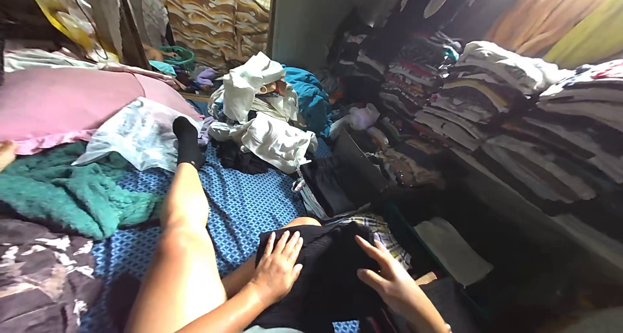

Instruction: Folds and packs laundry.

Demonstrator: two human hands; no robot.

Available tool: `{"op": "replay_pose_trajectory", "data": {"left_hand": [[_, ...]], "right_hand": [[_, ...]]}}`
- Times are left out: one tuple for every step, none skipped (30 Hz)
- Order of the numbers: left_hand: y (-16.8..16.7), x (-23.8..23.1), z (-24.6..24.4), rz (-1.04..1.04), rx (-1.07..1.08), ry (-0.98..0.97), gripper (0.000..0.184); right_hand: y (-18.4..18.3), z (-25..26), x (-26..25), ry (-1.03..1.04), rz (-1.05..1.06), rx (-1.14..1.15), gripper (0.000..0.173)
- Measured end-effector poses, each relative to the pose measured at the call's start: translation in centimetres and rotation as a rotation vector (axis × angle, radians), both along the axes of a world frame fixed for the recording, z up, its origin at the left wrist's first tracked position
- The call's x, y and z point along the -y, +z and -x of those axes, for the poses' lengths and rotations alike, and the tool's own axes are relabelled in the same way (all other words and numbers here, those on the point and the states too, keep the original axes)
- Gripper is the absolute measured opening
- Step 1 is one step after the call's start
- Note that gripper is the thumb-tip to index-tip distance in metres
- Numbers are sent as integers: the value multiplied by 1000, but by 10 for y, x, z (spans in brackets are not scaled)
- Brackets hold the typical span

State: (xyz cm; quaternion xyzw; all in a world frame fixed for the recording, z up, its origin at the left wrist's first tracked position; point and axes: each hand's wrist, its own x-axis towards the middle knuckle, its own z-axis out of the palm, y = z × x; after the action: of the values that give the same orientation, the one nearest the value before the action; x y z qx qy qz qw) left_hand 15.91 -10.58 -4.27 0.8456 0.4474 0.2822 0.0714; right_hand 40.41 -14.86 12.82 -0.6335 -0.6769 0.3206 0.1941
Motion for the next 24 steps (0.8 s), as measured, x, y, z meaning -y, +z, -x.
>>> {"op": "replay_pose_trajectory", "data": {"left_hand": [[0, 1, -2, -18, 1, 17, 53], [0, 1, -4, -26, 5, 24, 52], [2, 0, -4, -17, 1, 24, 52], [7, 1, -3, 31, -28, 14, 52], [14, 2, -2, 118, -58, -14, 51], [20, 3, -1, 167, -82, -32, 49], [20, 3, -1, 130, -70, -26, 46], [17, 3, -1, 116, -37, -16, 44], [10, 1, -1, 130, 3, -14, 48], [2, -1, 0, 141, 54, -22, 51], [-5, -3, 2, 165, 68, -37, 54], [-11, -5, 3, 165, 67, -48, 54], [-10, -7, 5, 194, 46, -65, 53], [-2, -9, 9, 272, 1, -88, 53], [17, -11, 17, 429, -42, -140, 53], [26, -15, 25, 500, -5, -177, 49], [26, -18, 34, 488, 116, -203, 40], [23, -21, 42, 465, 240, -222, 27], [18, -25, 48, 438, 361, -197, 18], [18, -28, 51, 462, 470, -117, 19], [20, -31, 54, 540, 560, 1, 22], [23, -36, 56, 639, 631, 132, 26], [24, -42, 57, 756, 682, 248, 32], [24, -47, 58, 891, 717, 325, 41]], "right_hand": [[4, 17, -2, 28, 13, 62, 70], [6, 34, -5, 49, 40, 121, 68], [8, 51, -9, 74, 72, 164, 68], [8, 67, -12, 106, 104, 187, 67], [7, 82, -15, 143, 125, 198, 66], [4, 96, -18, 182, 141, 200, 65], [1, 108, -21, 219, 156, 198, 65], [-4, 118, -24, 252, 176, 198, 64], [-9, 127, -27, 275, 198, 200, 64], [-15, 134, -30, 289, 215, 203, 64], [-22, 139, -33, 292, 225, 203, 65], [-29, 142, -36, 283, 225, 199, 65], [-35, 143, -39, 264, 228, 191, 66], [-41, 142, -42, 244, 235, 172, 67], [-47, 139, -44, 226, 239, 142, 68], [-51, 135, -46, 211, 238, 104, 68], [-55, 131, -47, 195, 229, 71, 68], [-59, 127, -47, 182, 219, 50, 67], [-63, 124, -48, 174, 212, 40, 67], [-67, 121, -47, 170, 208, 38, 67], [-70, 120, -46, 165, 207, 33, 67], [-71, 120, -46, 162, 206, 32, 66], [-71, 120, -45, 160, 207, 36, 66], [-70, 121, -45, 157, 208, 40, 66]]}}
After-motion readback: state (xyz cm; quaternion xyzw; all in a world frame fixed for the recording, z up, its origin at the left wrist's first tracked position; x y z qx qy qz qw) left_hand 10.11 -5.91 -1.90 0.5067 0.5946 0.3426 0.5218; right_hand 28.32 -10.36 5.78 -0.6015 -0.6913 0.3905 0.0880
